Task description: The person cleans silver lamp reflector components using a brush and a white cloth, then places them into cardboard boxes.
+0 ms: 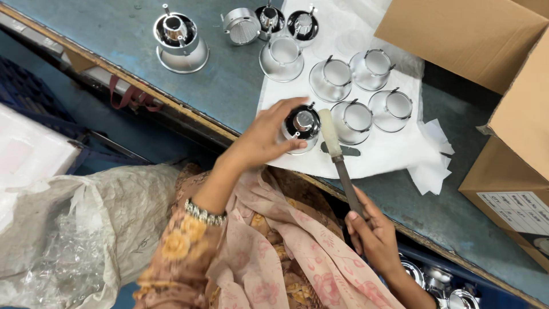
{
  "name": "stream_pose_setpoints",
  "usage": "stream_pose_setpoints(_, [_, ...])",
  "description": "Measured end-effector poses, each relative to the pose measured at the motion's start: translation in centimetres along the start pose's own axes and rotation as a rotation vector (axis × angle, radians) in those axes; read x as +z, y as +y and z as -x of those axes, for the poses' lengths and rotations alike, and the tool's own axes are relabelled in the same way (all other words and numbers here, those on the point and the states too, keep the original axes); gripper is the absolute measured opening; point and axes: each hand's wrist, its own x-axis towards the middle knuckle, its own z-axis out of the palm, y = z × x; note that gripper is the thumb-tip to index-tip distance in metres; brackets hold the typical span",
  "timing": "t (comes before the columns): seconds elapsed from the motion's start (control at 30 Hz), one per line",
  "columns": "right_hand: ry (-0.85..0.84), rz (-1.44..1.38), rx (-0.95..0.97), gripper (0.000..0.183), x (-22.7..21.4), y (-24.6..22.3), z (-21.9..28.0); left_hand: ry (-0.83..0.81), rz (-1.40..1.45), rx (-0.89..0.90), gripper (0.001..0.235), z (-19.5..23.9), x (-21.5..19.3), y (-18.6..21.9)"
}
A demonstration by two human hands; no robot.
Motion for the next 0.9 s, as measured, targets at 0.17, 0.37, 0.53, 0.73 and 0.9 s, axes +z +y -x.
stream_pose_setpoints(0.17, [0.005, 0.066, -0.125, 0.057, 0.0, -0.9, -1.2, -0.032, 0.036, -0.202, 0.094, 0.0, 2.6, 0.1])
stream_pose_setpoints(0.37, [0.246, 0.314, -0.399, 0.052, -0.6, -3.2, 0.2, 0.172, -0.091, -0.167, 0.086, 0.7, 5.5, 1.1])
stream_pose_setpoints(0.53, [0.204, 0.788, -0.576, 0.051, -0.5, -3.5, -0.9, 0.17, -0.094, -0.151, 0.087, 0.6, 5.4, 1.0])
stream_pose_setpoints(0.73, [0.273, 0.601, -0.439, 0.053, -2.5, -4.5, 0.4, 0.166, -0.106, -0.148, 0.088, 0.8, 5.5, 0.8])
stream_pose_setpoints(0.9, [0.11, 0.926, -0.64, 0.034, -1.7, -2.7, -1.4, 0.16, -0.11, -0.151, 0.089, 0.7, 5.5, 1.0])
